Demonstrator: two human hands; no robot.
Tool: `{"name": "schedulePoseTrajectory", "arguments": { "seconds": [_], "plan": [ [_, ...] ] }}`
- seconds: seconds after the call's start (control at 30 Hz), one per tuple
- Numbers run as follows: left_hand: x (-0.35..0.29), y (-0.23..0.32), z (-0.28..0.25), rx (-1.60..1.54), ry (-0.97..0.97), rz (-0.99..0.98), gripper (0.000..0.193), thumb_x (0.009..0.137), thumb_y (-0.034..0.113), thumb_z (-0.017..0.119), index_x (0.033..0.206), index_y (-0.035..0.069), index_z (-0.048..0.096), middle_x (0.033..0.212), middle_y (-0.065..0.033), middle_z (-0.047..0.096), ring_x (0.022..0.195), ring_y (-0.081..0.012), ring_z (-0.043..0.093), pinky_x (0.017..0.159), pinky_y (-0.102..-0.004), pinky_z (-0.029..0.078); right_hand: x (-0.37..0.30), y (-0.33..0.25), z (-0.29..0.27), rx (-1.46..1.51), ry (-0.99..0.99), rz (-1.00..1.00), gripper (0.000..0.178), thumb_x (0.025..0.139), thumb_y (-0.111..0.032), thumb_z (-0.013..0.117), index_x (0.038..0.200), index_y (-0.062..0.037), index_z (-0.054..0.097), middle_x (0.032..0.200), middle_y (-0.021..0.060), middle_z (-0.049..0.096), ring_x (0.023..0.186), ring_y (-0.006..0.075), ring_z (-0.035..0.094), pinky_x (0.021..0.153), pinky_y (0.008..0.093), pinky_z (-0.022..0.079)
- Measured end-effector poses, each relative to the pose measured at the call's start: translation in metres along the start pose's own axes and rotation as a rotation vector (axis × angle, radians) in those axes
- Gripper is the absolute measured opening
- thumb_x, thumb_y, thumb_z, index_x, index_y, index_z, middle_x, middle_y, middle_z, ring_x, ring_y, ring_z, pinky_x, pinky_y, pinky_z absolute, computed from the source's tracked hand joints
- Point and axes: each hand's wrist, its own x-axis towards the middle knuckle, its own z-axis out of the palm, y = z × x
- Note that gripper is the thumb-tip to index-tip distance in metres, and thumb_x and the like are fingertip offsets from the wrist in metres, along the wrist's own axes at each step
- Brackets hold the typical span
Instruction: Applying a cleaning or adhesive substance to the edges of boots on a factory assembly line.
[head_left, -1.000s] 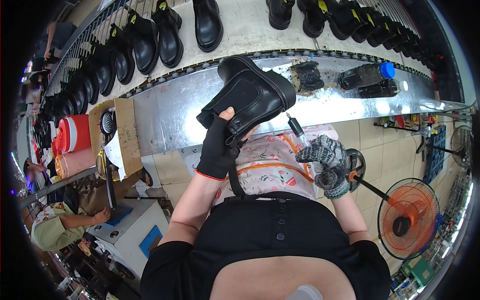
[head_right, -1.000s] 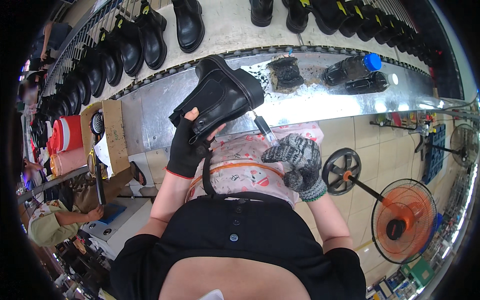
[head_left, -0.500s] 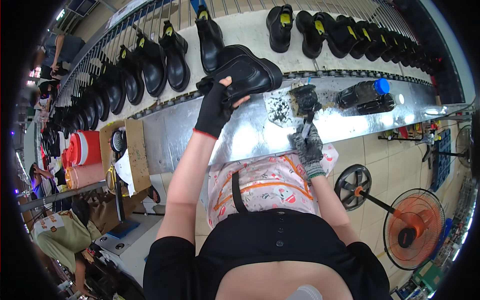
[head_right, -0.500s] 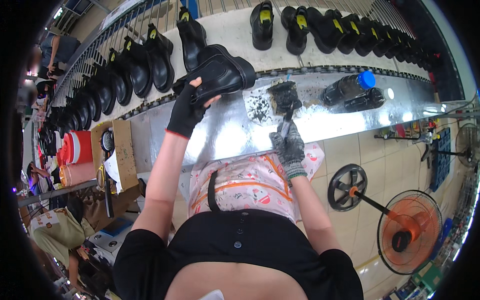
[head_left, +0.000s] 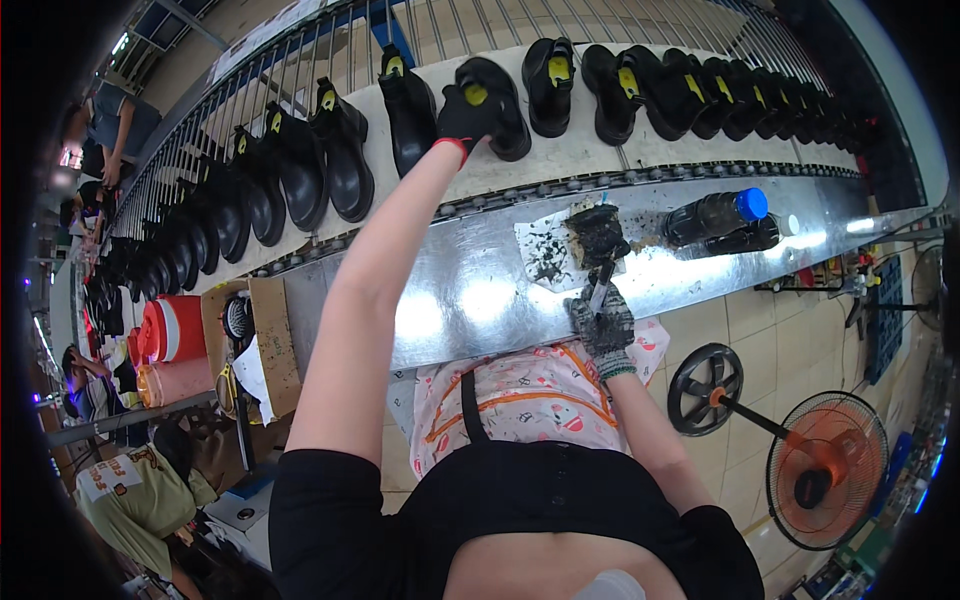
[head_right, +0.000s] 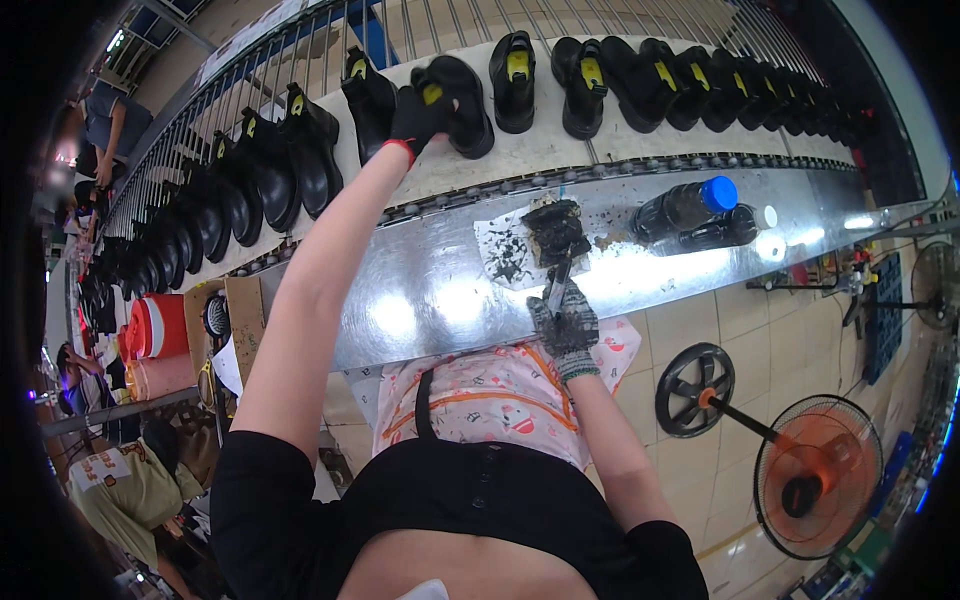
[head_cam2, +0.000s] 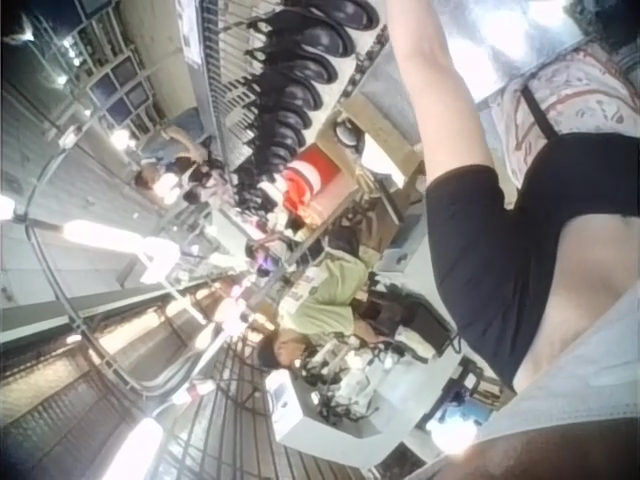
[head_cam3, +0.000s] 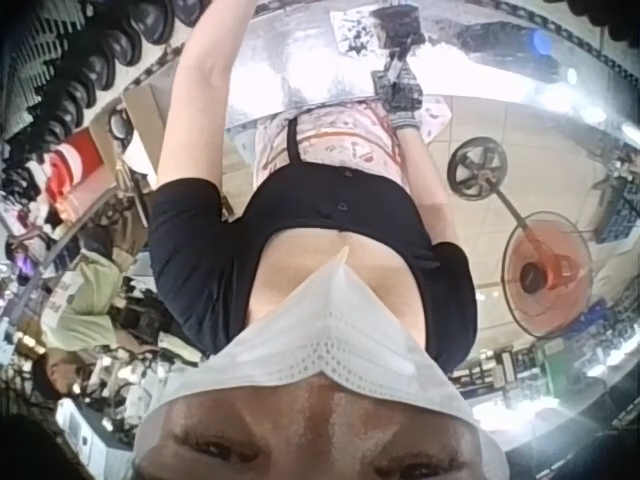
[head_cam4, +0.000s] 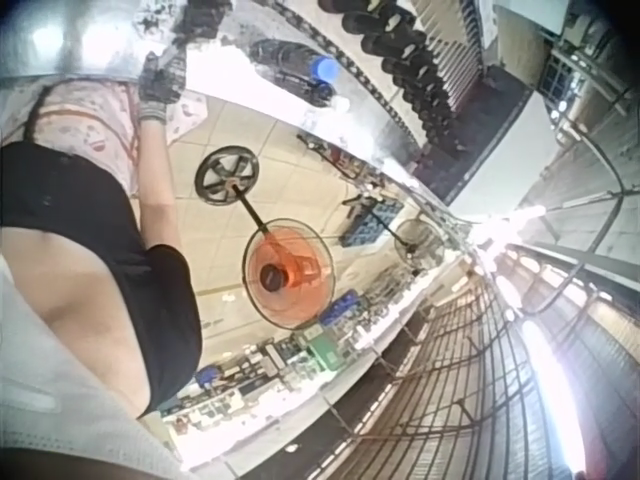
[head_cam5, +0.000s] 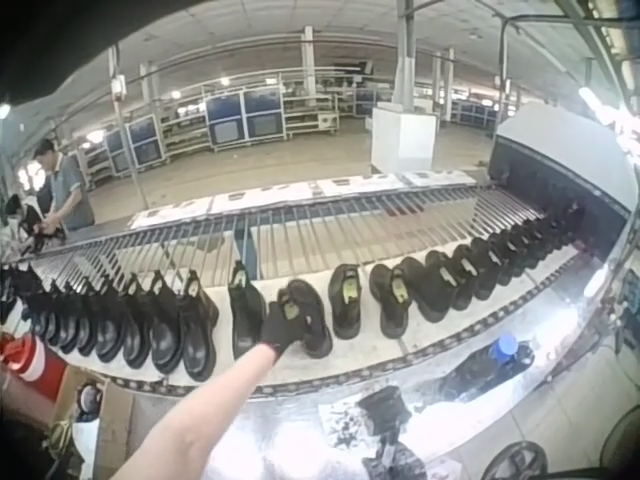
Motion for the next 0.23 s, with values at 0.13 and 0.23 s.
{"name": "schedulePoseTrajectory", "arguments": {
  "seconds": [0.13,0.23],
  "plan": [
    [-0.004,0.054,0.024,0.032,-0.047,0.030,0.085,0.069,0.039,0.071,0.134,0.005,0.027,0.086,-0.0216,0.064,0.066,-0.0269,0.067,0.059,-0.0352,0.052,-0.003,0.005,-0.003,-0.042,-0.001,0.021,0.041,0.073,-0.042,0.070,0.092,-0.0075,0.058,0.082,0.0116,0.060,0.076,0.0286,0.058,0.066,0.0408,0.046],
    [-0.006,0.050,0.023,0.030,-0.004,-0.034,0.085,0.069,0.041,0.070,0.134,0.006,0.029,0.086,-0.0210,0.065,0.070,-0.0310,0.067,0.067,-0.0399,0.053,0.001,0.007,-0.004,-0.047,0.017,-0.051,0.041,0.075,-0.043,0.068,0.093,-0.0082,0.058,0.082,0.0123,0.060,0.077,0.0289,0.059,0.066,0.0414,0.046]
  ]
}}
